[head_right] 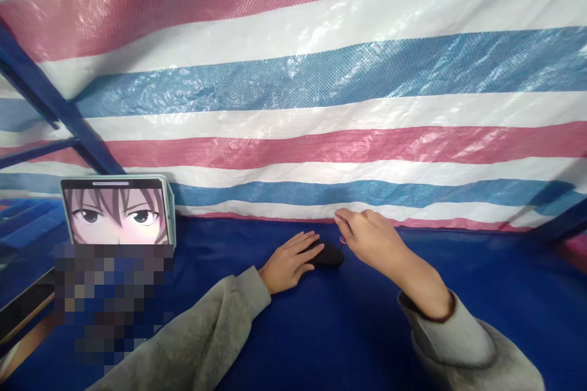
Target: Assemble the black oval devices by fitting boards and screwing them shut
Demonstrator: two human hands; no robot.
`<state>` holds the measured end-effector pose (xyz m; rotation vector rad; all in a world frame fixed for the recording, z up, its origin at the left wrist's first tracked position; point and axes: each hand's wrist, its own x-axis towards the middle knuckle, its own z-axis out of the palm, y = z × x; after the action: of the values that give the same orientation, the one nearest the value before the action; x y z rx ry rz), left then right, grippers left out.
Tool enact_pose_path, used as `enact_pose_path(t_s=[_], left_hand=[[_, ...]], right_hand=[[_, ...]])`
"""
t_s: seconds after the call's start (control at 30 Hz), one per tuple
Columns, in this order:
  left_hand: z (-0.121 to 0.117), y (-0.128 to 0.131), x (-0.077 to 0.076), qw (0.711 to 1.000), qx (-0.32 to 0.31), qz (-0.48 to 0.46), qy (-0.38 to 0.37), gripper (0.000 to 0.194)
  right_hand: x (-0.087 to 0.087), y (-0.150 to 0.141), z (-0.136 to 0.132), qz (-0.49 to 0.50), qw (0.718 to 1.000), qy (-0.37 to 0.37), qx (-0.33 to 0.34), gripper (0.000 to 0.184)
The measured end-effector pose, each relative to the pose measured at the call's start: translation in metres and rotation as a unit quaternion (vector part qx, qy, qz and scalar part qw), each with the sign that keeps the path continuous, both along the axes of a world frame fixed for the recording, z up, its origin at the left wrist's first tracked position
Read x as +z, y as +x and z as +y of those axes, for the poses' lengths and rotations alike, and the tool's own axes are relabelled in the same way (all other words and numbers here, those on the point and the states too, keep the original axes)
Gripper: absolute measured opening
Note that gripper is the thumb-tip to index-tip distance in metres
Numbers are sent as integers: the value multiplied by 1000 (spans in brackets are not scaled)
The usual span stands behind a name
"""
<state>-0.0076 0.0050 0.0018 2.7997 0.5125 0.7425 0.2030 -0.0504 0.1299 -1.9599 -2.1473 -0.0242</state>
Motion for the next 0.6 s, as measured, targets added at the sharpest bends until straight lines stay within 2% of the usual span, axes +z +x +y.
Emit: enact_pose_path(t_s=[0.6], left_hand=[[0,0,0,1000,6,1,12,43]], right_hand=[[-4,3,3,20,1000,-20,-9,46]])
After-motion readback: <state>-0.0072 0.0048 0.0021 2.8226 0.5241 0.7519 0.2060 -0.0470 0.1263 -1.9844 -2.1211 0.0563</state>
